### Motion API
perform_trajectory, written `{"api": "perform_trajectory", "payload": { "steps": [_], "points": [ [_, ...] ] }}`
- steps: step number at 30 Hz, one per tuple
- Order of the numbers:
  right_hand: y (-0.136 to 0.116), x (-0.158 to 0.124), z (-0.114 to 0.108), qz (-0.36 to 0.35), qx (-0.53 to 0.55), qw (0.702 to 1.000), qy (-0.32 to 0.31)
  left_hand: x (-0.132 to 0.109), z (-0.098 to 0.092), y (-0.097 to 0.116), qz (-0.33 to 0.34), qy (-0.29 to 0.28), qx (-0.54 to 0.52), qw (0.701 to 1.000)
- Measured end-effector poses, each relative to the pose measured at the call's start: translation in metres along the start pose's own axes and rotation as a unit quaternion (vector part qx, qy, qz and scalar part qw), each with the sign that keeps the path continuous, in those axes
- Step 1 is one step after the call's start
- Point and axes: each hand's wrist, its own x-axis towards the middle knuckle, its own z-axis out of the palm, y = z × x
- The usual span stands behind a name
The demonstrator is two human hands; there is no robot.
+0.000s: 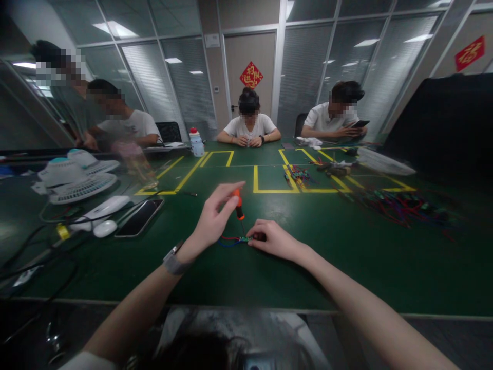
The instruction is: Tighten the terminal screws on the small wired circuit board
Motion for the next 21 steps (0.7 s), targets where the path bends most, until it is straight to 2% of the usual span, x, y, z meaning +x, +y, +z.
{"api": "perform_trajectory", "payload": {
  "steps": [3,7,9,13,15,19,21],
  "points": [
    [-0.0001,0.0001,-0.0004,0.0,0.003,1.0,-0.001,0.0001,-0.0001,0.0017,0.001,-0.013,-0.018,1.0],
    [-0.0003,0.0001,-0.0008,-0.001,0.0,1.0,0.001,0.0004,-0.0005,0.0024,0.011,0.025,0.032,0.999],
    [-0.0006,0.0001,-0.001,-0.001,0.001,1.0,-0.001,0.0007,-0.0008,0.0017,0.006,0.025,0.038,0.999],
    [-0.0014,0.0001,-0.0014,0.0,0.002,1.0,-0.003,0.0015,-0.0013,-0.0015,-0.013,-0.006,-0.033,0.999],
    [-0.0012,0.0,-0.0013,0.0,0.001,1.0,-0.001,0.0018,-0.0019,-0.0025,-0.017,-0.003,-0.042,0.999],
    [0.0001,-0.0001,-0.0009,-0.004,-0.002,1.0,0.0,0.0014,-0.0025,-0.0011,0.009,0.041,0.041,0.998],
    [0.0007,0.0,-0.0006,-0.004,0.0,1.0,-0.001,0.0008,-0.0015,-0.0001,0.02,0.03,0.059,0.998]
  ]
}}
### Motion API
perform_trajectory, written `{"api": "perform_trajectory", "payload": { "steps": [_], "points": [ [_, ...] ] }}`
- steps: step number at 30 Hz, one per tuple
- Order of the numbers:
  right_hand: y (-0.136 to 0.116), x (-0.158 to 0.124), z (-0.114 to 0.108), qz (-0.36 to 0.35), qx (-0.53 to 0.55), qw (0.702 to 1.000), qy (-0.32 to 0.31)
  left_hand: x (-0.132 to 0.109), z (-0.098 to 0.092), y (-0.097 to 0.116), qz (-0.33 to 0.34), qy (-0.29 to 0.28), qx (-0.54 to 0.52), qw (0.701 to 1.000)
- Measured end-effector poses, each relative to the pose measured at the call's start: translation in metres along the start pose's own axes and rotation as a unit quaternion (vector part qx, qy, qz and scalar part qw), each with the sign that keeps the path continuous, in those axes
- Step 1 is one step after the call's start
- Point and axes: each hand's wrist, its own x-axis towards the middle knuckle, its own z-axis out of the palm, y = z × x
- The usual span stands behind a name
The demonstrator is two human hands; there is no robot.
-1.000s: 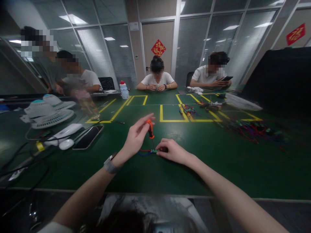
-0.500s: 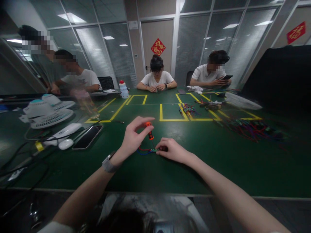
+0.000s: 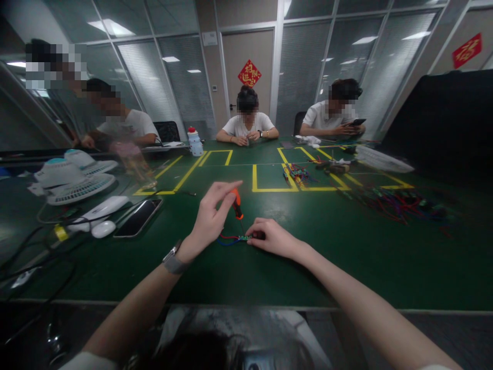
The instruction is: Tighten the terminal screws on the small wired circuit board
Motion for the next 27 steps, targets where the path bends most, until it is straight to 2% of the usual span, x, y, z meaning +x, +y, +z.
{"api": "perform_trajectory", "payload": {
  "steps": [3,5,9,12,17,20,27],
  "points": [
    [0.0004,0.0002,0.0002,0.001,0.003,1.0,-0.002,-0.0012,0.0022,0.0012,0.002,-0.041,-0.062,0.997],
    [0.0004,0.0001,0.0004,-0.001,0.001,1.0,-0.001,-0.002,0.0032,0.0022,0.001,-0.045,-0.078,0.996],
    [0.0004,-0.0001,0.0004,0.0,0.001,1.0,-0.001,-0.0036,0.0036,0.0048,0.042,0.004,0.002,0.999],
    [0.0001,0.0,0.0003,-0.001,-0.001,1.0,-0.001,-0.0052,0.0048,0.0052,0.055,0.001,0.031,0.998],
    [-0.0016,0.0002,-0.0007,0.001,0.007,1.0,-0.004,-0.0061,0.0086,0.0004,-0.005,-0.017,-0.092,0.996],
    [-0.0023,0.0002,-0.001,0.002,0.004,1.0,-0.002,-0.0049,0.0087,-0.0013,-0.021,-0.016,-0.117,0.993],
    [0.0009,0.0002,0.0005,-0.004,-0.001,1.0,0.001,-0.0034,0.0033,0.0032,0.018,0.018,0.003,1.0]
  ]
}}
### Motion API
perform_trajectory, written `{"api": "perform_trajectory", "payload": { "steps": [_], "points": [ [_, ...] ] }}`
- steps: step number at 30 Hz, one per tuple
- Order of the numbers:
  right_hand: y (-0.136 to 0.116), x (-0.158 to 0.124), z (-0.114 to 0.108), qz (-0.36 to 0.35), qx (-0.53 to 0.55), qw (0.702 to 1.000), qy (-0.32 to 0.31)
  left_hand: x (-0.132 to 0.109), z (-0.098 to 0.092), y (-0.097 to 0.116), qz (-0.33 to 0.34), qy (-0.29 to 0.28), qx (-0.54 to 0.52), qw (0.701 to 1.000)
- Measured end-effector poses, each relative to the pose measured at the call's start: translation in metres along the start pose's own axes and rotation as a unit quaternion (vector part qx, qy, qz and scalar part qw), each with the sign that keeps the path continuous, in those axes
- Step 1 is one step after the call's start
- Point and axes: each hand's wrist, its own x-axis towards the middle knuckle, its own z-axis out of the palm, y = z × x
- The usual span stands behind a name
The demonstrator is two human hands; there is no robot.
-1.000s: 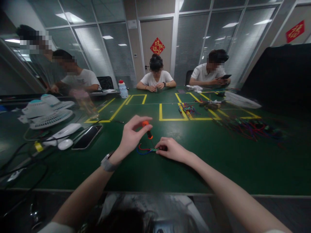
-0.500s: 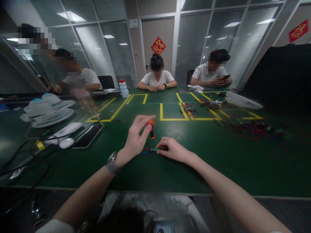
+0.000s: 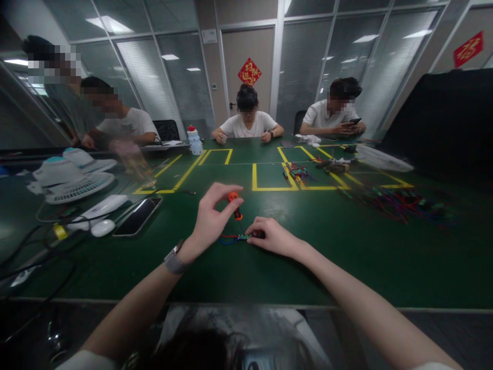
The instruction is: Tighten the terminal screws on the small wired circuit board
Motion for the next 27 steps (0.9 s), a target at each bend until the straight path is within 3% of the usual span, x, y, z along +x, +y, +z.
{"api": "perform_trajectory", "payload": {
  "steps": [2,8,15,20,27],
  "points": [
    [0.0006,0.0,0.0,0.0,-0.001,1.0,-0.001,-0.0004,-0.0001,0.0003,0.0,-0.007,-0.005,1.0],
    [0.0003,-0.0001,-0.0004,0.001,0.003,1.0,-0.002,0.0012,0.0022,0.0,-0.097,-0.043,-0.191,0.976],
    [-0.0019,-0.0005,-0.0013,0.006,0.002,1.0,-0.003,0.0024,0.0032,-0.0016,-0.096,-0.007,-0.143,0.985],
    [-0.0012,-0.0008,-0.0014,0.006,0.004,1.0,-0.004,0.0028,0.0035,-0.0027,-0.114,-0.053,-0.236,0.964],
    [-0.0005,-0.0004,-0.0011,0.001,-0.001,1.0,-0.003,-0.0003,0.0023,-0.0015,-0.031,-0.015,-0.056,0.998]
  ]
}}
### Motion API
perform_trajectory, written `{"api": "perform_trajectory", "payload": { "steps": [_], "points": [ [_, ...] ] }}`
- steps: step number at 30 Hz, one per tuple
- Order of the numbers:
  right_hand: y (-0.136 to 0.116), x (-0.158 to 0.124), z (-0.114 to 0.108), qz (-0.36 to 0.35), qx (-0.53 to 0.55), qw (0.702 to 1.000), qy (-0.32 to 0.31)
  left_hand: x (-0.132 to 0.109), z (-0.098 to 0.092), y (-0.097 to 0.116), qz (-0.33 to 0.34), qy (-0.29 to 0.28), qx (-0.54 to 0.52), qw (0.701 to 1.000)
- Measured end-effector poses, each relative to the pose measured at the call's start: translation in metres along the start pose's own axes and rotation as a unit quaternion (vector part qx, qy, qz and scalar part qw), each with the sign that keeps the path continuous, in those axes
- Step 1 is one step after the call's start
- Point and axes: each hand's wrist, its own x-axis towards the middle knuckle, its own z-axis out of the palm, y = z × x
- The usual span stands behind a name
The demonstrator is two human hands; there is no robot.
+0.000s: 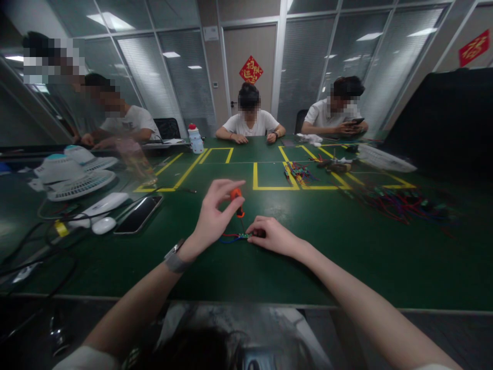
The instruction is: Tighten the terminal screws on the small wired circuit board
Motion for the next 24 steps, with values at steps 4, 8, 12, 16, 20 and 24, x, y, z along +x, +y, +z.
{"api": "perform_trajectory", "payload": {
  "steps": [4,8,12,16,20,24],
  "points": [
    [0.0,0.0001,0.0001,0.003,0.005,1.0,-0.002,-0.0006,0.0003,-0.0024,-0.003,-0.054,-0.055,0.997],
    [0.0004,0.0003,0.0003,0.002,0.0,1.0,-0.003,0.0007,-0.0005,-0.0031,-0.022,-0.047,-0.071,0.996],
    [-0.0002,0.0003,0.0004,0.006,-0.001,1.0,-0.001,0.0016,-0.0023,0.0001,0.007,-0.013,0.013,1.0],
    [-0.0011,0.0001,0.0002,0.009,0.003,1.0,-0.002,0.0002,-0.0015,0.0013,0.007,-0.023,-0.035,0.999],
    [-0.0011,-0.0001,0.0001,0.007,0.003,1.0,-0.002,0.0001,-0.0009,0.0006,-0.004,0.001,-0.03,1.0],
    [-0.0007,-0.0004,-0.0003,0.008,0.0,1.0,-0.001,0.0012,-0.0017,0.0,-0.005,0.02,-0.004,1.0]
  ]
}}
